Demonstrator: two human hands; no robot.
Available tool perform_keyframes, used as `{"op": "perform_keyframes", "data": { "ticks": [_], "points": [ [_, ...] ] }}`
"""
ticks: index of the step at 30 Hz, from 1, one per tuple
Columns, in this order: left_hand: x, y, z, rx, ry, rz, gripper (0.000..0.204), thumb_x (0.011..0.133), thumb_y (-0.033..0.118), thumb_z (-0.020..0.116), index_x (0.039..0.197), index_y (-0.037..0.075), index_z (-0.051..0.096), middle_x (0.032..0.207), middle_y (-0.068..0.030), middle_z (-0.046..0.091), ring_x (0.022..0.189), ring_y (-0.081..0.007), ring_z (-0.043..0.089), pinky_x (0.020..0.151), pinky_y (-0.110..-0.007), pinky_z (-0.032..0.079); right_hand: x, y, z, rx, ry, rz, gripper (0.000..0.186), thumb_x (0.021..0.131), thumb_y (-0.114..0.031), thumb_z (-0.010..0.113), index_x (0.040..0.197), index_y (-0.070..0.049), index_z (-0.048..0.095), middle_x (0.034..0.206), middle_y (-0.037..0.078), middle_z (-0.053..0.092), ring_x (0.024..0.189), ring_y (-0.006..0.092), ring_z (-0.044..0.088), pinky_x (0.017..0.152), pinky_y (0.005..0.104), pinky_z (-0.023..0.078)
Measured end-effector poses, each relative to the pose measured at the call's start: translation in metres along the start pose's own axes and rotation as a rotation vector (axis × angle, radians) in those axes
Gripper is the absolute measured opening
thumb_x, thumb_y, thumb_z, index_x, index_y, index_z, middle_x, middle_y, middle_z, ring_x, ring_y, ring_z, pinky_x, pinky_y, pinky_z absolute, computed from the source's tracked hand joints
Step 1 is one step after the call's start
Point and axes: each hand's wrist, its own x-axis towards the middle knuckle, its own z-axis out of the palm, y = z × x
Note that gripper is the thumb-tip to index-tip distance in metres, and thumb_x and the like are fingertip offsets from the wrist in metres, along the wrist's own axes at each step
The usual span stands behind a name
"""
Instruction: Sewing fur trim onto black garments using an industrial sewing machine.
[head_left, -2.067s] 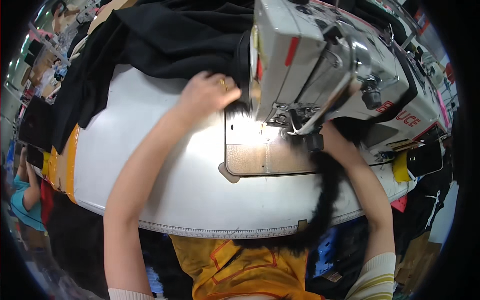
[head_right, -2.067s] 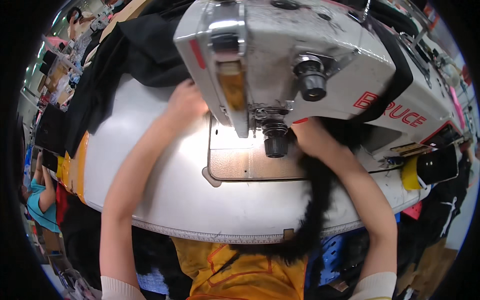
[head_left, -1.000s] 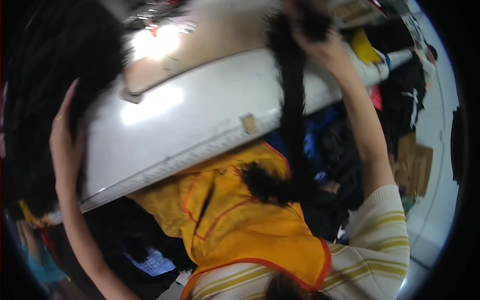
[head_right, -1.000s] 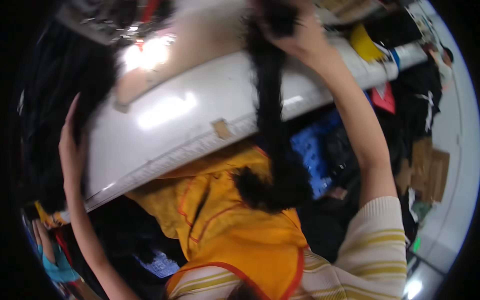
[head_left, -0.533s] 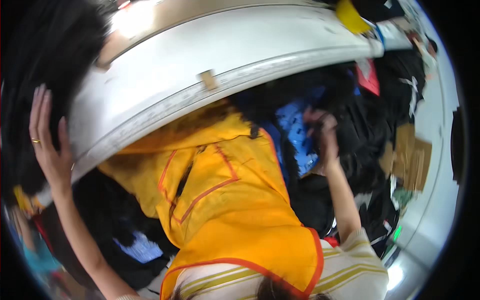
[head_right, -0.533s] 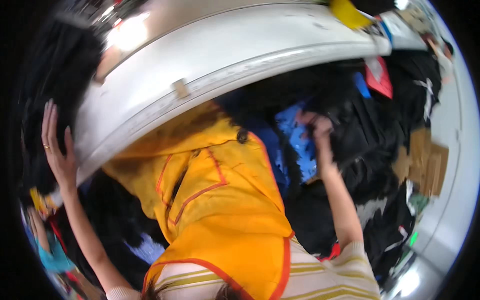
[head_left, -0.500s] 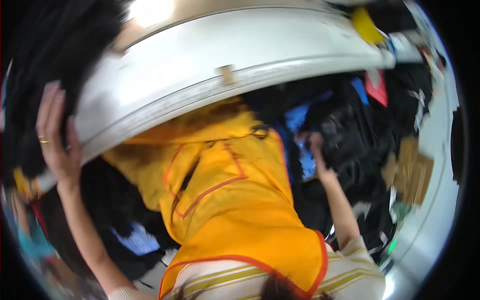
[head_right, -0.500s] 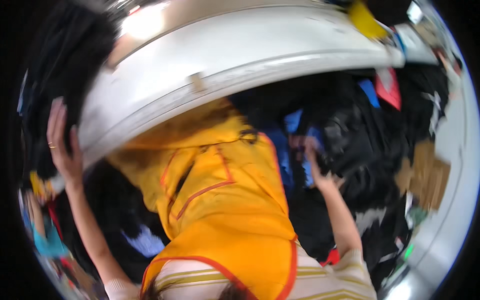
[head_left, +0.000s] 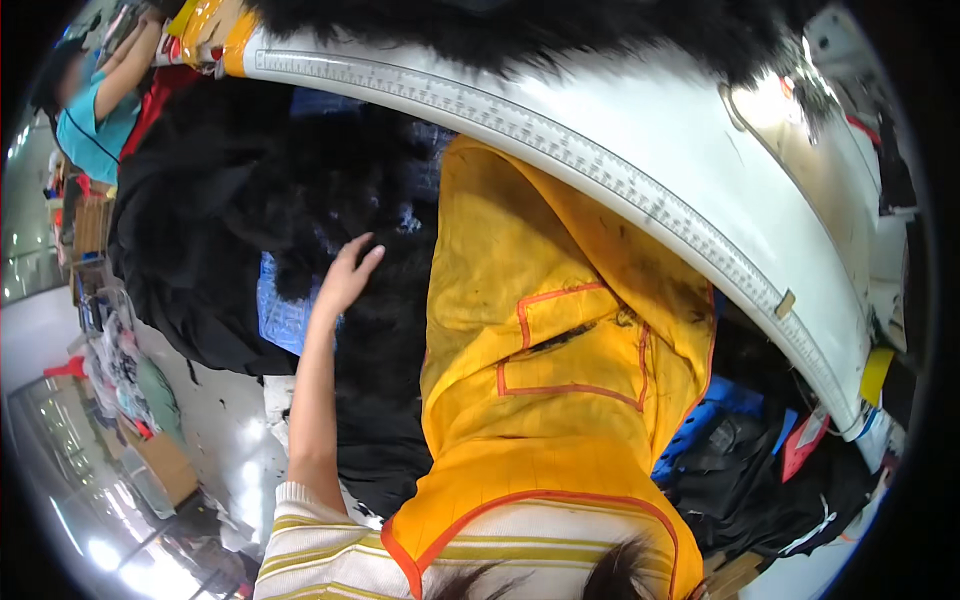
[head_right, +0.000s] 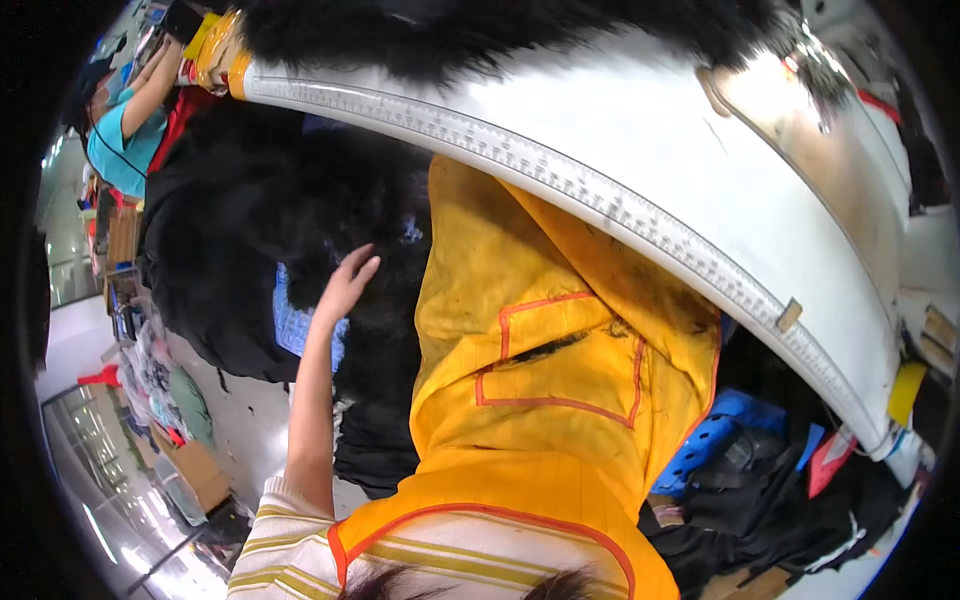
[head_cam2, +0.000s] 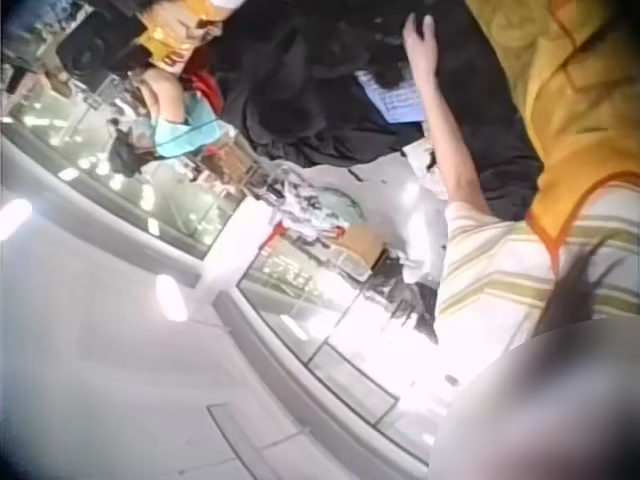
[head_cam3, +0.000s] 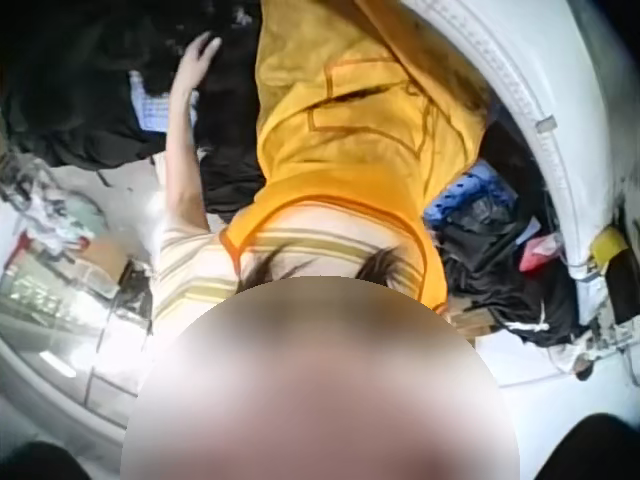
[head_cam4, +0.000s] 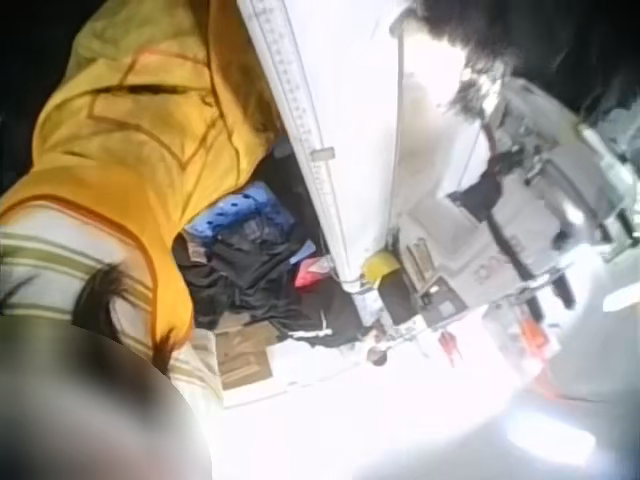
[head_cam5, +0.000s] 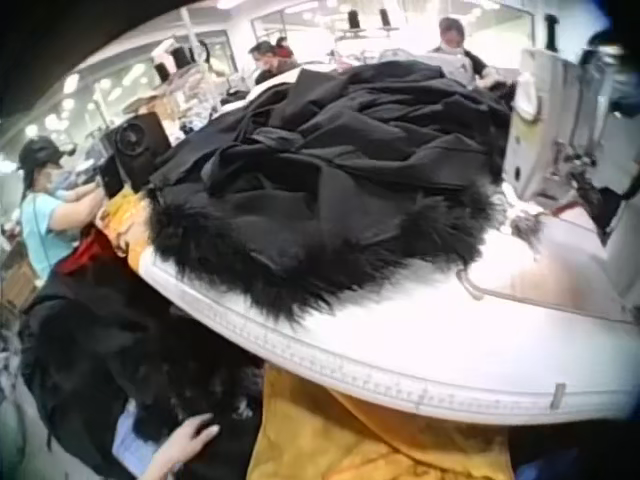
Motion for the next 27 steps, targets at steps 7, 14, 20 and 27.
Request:
{"op": "perform_keyframes", "data": {
  "ticks": [7, 14, 20, 27],
  "points": [
    [-0.018, 0.039, 0.002, 0.322, -0.193, 0.445, 0.028, 0.072, 0.010, 0.068, 0.099, 0.008, 0.066, 0.088, -0.0136, 0.066, 0.090, -0.0328, 0.061, 0.090, -0.038, 0.045, 0.005, -0.023, -0.035, -0.102, -0.313, 0.117, 0.028, 0.072, -0.024, 0.060, 0.087, -0.001, 0.065, 0.085, 0.021, 0.063, 0.083, 0.0407, 0.060, 0.072, 0.0485, 0.048],
    [0.019, -0.027, -0.101, -0.472, 0.667, -0.138, 0.026, 0.089, 0.007, 0.052, 0.112, -0.003, 0.058, 0.105, -0.0056, 0.062, 0.097, -0.0148, 0.056, 0.090, -0.026, 0.041, 0.037, -0.078, -0.120, -0.571, 0.244, -0.152, 0.009, 0.078, -0.006, 0.053, 0.083, -0.002, 0.060, 0.068, 0.017, 0.062, 0.068, 0.0336, 0.061, 0.060, 0.0432, 0.048],
    [-0.003, 0.075, -0.081, -0.247, 0.664, 0.188, 0.029, 0.082, -0.008, 0.037, 0.101, -0.002, 0.058, 0.100, -0.0088, 0.062, 0.094, -0.0185, 0.058, 0.088, -0.027, 0.043, 0.070, -0.200, -0.141, 0.052, 0.338, -0.685, 0.017, 0.078, 0.001, 0.055, 0.093, 0.001, 0.062, 0.083, 0.018, 0.063, 0.077, 0.0349, 0.061, 0.069, 0.0364, 0.049],
    [-0.010, 0.136, -0.081, 0.162, -0.465, 0.552, 0.041, 0.077, 0.007, 0.062, 0.117, 0.004, 0.055, 0.104, -0.0175, 0.062, 0.099, -0.0277, 0.060, 0.087, -0.033, 0.046, 0.077, -0.302, -0.105, -0.093, 0.095, -1.218, 0.038, 0.077, -0.006, 0.061, 0.115, -0.010, 0.058, 0.096, 0.009, 0.064, 0.080, 0.0258, 0.061, 0.071, 0.0347, 0.049]
  ]
}}
